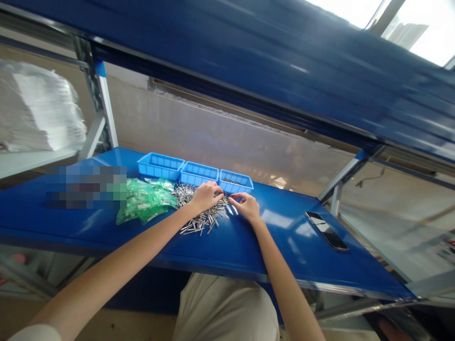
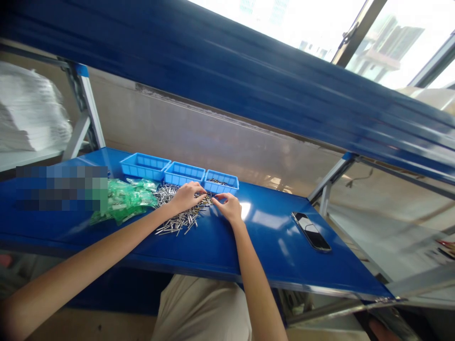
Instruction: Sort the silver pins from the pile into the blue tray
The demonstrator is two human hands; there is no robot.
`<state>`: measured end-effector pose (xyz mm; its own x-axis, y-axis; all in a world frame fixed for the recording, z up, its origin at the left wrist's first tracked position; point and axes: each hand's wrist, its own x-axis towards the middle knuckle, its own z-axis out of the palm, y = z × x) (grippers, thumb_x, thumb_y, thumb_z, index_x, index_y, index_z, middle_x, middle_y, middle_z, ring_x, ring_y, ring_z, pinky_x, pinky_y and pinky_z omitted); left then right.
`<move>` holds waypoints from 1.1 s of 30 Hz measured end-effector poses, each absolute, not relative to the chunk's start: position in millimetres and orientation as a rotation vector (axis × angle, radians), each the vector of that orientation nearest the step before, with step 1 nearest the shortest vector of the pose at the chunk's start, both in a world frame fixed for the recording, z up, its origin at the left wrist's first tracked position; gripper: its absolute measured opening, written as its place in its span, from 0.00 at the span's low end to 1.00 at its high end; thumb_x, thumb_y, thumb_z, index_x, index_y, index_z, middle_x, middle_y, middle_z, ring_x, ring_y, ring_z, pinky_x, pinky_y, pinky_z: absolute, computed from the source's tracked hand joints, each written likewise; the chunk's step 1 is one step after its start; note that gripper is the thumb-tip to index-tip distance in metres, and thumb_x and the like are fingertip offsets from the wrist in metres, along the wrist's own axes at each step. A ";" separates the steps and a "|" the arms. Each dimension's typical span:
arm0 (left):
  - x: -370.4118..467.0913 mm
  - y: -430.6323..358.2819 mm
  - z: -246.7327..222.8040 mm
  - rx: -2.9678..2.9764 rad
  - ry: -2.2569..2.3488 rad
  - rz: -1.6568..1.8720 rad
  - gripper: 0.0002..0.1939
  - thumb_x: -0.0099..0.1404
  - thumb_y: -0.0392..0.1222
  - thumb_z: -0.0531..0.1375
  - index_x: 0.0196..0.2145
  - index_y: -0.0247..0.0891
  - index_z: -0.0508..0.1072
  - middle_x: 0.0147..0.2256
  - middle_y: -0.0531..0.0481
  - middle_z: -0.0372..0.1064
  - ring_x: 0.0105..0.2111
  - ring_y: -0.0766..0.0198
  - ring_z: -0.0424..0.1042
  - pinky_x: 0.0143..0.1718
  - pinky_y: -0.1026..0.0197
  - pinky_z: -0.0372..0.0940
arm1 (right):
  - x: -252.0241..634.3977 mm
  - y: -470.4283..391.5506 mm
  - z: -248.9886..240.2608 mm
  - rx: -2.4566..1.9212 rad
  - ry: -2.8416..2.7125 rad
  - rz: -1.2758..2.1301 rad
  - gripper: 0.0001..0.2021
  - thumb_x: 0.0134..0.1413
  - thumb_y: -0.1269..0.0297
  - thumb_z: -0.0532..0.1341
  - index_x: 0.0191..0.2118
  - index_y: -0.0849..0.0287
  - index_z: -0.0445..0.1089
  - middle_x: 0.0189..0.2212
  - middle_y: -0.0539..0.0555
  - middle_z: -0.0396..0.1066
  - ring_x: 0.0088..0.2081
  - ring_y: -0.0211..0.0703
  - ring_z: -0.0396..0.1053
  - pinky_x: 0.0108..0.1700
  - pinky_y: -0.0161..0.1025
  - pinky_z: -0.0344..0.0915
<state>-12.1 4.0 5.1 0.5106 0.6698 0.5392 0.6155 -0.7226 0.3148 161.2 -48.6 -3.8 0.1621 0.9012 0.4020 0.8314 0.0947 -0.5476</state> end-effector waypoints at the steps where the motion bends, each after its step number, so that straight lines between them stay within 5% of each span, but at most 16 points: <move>1: -12.2 4.0 5.2 2.658 1.140 1.006 0.10 0.58 0.43 0.54 0.32 0.40 0.74 0.33 0.49 0.69 0.38 0.58 0.66 0.41 0.57 0.60 | 160.3 -49.0 -4.0 -1.699 -1.703 0.146 0.15 0.41 0.48 0.59 0.32 0.52 0.74 0.30 0.49 0.72 0.26 0.37 0.64 0.26 0.33 0.58; 10: -12.5 5.9 2.7 2.680 1.141 0.978 0.10 0.59 0.40 0.53 0.34 0.39 0.74 0.34 0.47 0.68 0.39 0.58 0.65 0.40 0.57 0.60 | 161.0 -45.8 -10.2 -1.605 -1.812 0.188 0.10 0.44 0.55 0.60 0.29 0.53 0.74 0.28 0.50 0.71 0.25 0.36 0.63 0.28 0.33 0.60; 33: -8.9 8.0 9.9 2.208 1.085 1.188 0.11 0.53 0.48 0.61 0.29 0.38 0.74 0.31 0.50 0.65 0.25 0.69 0.63 0.31 0.63 0.61 | 152.0 -46.4 -1.8 -1.307 -1.418 0.508 0.18 0.43 0.49 0.59 0.31 0.61 0.72 0.25 0.53 0.71 0.23 0.37 0.64 0.24 0.33 0.59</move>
<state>-8.9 8.0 9.9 0.3353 0.7886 0.5154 0.4420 -0.6148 0.6532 152.0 -46.4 -1.8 0.1950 0.8897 0.4129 0.4250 0.3027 -0.8531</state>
